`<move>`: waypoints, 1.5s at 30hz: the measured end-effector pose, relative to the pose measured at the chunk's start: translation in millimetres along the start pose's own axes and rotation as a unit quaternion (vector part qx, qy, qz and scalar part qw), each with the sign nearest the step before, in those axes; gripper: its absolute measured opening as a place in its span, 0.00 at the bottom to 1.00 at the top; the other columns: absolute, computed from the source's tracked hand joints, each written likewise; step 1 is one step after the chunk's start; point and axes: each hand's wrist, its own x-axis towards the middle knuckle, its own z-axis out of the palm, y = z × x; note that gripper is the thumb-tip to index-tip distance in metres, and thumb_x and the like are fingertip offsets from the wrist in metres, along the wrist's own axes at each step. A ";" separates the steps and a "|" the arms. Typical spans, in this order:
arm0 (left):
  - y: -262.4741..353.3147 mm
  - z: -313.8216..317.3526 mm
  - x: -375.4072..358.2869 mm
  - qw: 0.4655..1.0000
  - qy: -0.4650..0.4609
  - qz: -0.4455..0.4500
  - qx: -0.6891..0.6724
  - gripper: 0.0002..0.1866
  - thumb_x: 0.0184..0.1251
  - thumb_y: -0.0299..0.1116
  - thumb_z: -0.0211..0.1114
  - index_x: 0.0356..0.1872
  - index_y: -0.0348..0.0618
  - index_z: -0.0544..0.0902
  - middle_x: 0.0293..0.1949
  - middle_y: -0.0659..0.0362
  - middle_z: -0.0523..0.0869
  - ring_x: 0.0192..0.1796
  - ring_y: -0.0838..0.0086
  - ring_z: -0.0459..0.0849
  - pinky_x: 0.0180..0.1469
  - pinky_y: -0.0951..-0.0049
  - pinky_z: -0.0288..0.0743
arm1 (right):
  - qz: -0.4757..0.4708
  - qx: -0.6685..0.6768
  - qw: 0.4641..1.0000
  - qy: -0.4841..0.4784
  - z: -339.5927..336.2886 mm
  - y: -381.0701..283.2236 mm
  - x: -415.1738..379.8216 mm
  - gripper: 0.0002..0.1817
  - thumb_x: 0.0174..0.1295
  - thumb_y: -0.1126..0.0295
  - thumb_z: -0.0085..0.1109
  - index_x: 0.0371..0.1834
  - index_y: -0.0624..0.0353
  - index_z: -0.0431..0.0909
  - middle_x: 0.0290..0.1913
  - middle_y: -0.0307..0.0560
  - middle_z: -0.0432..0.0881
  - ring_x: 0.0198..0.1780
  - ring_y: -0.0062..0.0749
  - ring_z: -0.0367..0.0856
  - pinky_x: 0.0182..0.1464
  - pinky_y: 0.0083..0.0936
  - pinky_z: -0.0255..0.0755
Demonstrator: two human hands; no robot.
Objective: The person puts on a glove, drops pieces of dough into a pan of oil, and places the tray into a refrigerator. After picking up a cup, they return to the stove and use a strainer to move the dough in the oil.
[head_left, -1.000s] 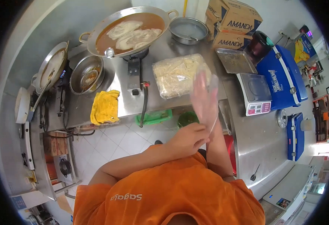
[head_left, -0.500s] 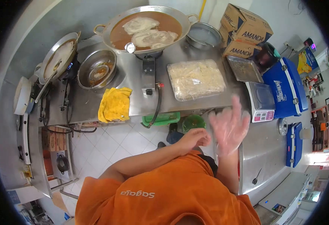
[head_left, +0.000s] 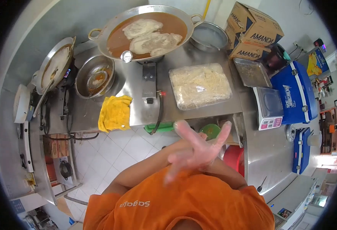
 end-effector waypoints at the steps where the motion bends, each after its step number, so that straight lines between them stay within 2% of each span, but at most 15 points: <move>1: 1.7 -1.8 10.9 0.999 0.040 0.006 0.007 0.20 0.70 0.50 0.62 0.56 0.52 0.74 0.42 0.60 0.85 0.44 0.73 0.82 0.50 0.61 0.69 | -0.001 -0.001 1.000 0.027 -6.9 -8.2 5.1 0.30 0.68 0.51 0.50 0.60 0.69 0.73 0.47 0.56 0.82 0.50 0.39 0.80 0.56 0.37 0.71; 4: 23.5 -22.1 41.4 0.993 0.113 -0.008 0.028 0.21 0.70 0.51 0.62 0.57 0.54 0.73 0.42 0.60 0.85 0.45 0.73 0.81 0.51 0.59 0.68 | 0.017 -0.086 0.982 0.170 -53.4 -50.7 26.3 0.27 0.69 0.57 0.52 0.62 0.67 0.72 0.48 0.53 0.82 0.50 0.36 0.80 0.56 0.36 0.71; 7: 46.9 -42.6 62.8 0.988 0.138 -0.070 0.012 0.23 0.70 0.52 0.61 0.59 0.53 0.71 0.44 0.59 0.84 0.48 0.72 0.80 0.53 0.57 0.67 | 0.172 -0.451 0.818 0.313 -176.9 -108.7 51.4 0.24 0.69 0.62 0.54 0.63 0.65 0.71 0.49 0.50 0.82 0.50 0.32 0.80 0.57 0.34 0.71; 9: 57.1 -45.8 78.9 0.977 0.172 -0.116 -0.043 0.26 0.73 0.51 0.58 0.63 0.48 0.68 0.49 0.55 0.83 0.57 0.69 0.78 0.57 0.54 0.67 | 0.197 -0.708 0.646 0.205 -304.6 -122.5 43.1 0.19 0.68 0.70 0.53 0.61 0.66 0.73 0.52 0.53 0.81 0.53 0.41 0.80 0.59 0.35 0.71; 10: 55.1 -49.3 94.0 0.976 0.178 -0.116 -0.042 0.26 0.73 0.51 0.58 0.63 0.48 0.68 0.49 0.55 0.83 0.57 0.69 0.78 0.57 0.54 0.67 | 0.196 -0.705 0.651 0.202 -344.7 -125.0 41.9 0.19 0.68 0.70 0.53 0.61 0.66 0.73 0.52 0.53 0.81 0.53 0.41 0.80 0.59 0.35 0.71; 12: 42.7 -60.3 128.2 0.970 0.147 -0.121 -0.154 0.18 0.72 0.46 0.59 0.56 0.50 0.72 0.47 0.58 0.84 0.52 0.70 0.80 0.51 0.62 0.70 | 0.166 -0.933 0.319 0.003 -405.3 -130.6 49.2 0.18 0.67 0.71 0.53 0.57 0.69 0.75 0.55 0.59 0.80 0.58 0.51 0.77 0.62 0.37 0.71; 16: 46.8 -53.1 164.9 0.937 0.181 -0.045 -0.295 0.14 0.73 0.38 0.57 0.52 0.42 0.73 0.51 0.53 0.81 0.57 0.63 0.78 0.59 0.56 0.72 | 0.011 -0.904 0.426 -0.023 -450.2 -141.0 84.7 0.21 0.65 0.68 0.52 0.58 0.71 0.74 0.57 0.64 0.78 0.59 0.55 0.75 0.62 0.39 0.70; 17: 39.8 -53.9 170.2 0.934 0.187 -0.041 -0.302 0.14 0.73 0.38 0.57 0.52 0.42 0.73 0.51 0.53 0.81 0.57 0.63 0.78 0.59 0.56 0.72 | 0.032 -0.941 0.309 -0.133 -432.5 -154.1 95.4 0.22 0.64 0.66 0.52 0.57 0.69 0.75 0.59 0.62 0.77 0.60 0.52 0.74 0.64 0.38 0.69; 19: 19.3 -58.2 179.5 0.903 0.175 0.058 -0.389 0.11 0.72 0.33 0.57 0.51 0.41 0.74 0.50 0.53 0.79 0.58 0.60 0.78 0.63 0.54 0.72 | 0.046 -0.949 0.186 -0.249 -436.0 -160.0 107.9 0.22 0.63 0.65 0.52 0.56 0.68 0.77 0.62 0.61 0.76 0.61 0.48 0.74 0.65 0.36 0.67; 21: 12.2 -69.4 186.7 0.888 0.195 0.089 -0.407 0.11 0.71 0.31 0.57 0.51 0.41 0.73 0.48 0.54 0.79 0.57 0.59 0.78 0.64 0.54 0.71 | 0.062 -0.934 0.235 -0.262 -460.5 -152.9 110.9 0.24 0.62 0.68 0.50 0.52 0.82 0.73 0.56 0.73 0.76 0.58 0.57 0.74 0.61 0.40 0.71; 24: 30.0 -73.6 186.1 0.873 0.236 0.151 -0.400 0.12 0.70 0.28 0.58 0.52 0.40 0.72 0.47 0.55 0.80 0.57 0.60 0.79 0.66 0.56 0.71 | 0.121 -0.942 0.252 -0.187 -455.2 -149.1 118.2 0.23 0.62 0.68 0.50 0.47 0.85 0.74 0.53 0.76 0.76 0.58 0.57 0.73 0.58 0.40 0.72; 30: 77.8 -94.7 184.7 0.884 0.273 0.176 -0.337 0.25 0.72 0.26 0.58 0.65 0.31 0.62 0.56 0.51 0.73 0.61 0.64 0.75 0.71 0.59 0.66 | 0.177 -0.902 0.368 0.141 -443.1 -154.2 127.8 0.22 0.62 0.58 0.57 0.45 0.70 0.78 0.46 0.65 0.83 0.44 0.53 0.83 0.48 0.44 0.77; 39: 87.5 -108.5 168.0 0.925 0.254 0.104 -0.263 0.20 0.69 0.28 0.63 0.59 0.37 0.71 0.57 0.55 0.80 0.60 0.68 0.79 0.68 0.66 0.68 | 0.310 -0.830 0.430 0.173 -381.9 -182.0 144.6 0.39 0.57 0.39 0.60 0.57 0.66 0.76 0.55 0.65 0.81 0.57 0.55 0.80 0.58 0.43 0.74; 42: 78.5 -119.5 177.3 0.919 0.258 0.116 -0.273 0.19 0.67 0.29 0.64 0.57 0.38 0.71 0.57 0.56 0.80 0.60 0.66 0.78 0.66 0.67 0.68 | 0.453 -0.793 0.347 0.212 -402.3 -182.0 150.1 0.40 0.56 0.38 0.61 0.62 0.61 0.76 0.58 0.62 0.80 0.59 0.54 0.79 0.61 0.41 0.71; 45: 88.4 -113.9 188.6 0.910 0.265 0.119 -0.295 0.18 0.66 0.29 0.64 0.55 0.39 0.72 0.55 0.56 0.79 0.58 0.64 0.78 0.64 0.65 0.68 | 0.477 -0.777 0.388 0.137 -412.9 -193.4 156.0 0.50 0.49 0.31 0.64 0.65 0.64 0.72 0.60 0.62 0.79 0.64 0.51 0.76 0.65 0.39 0.68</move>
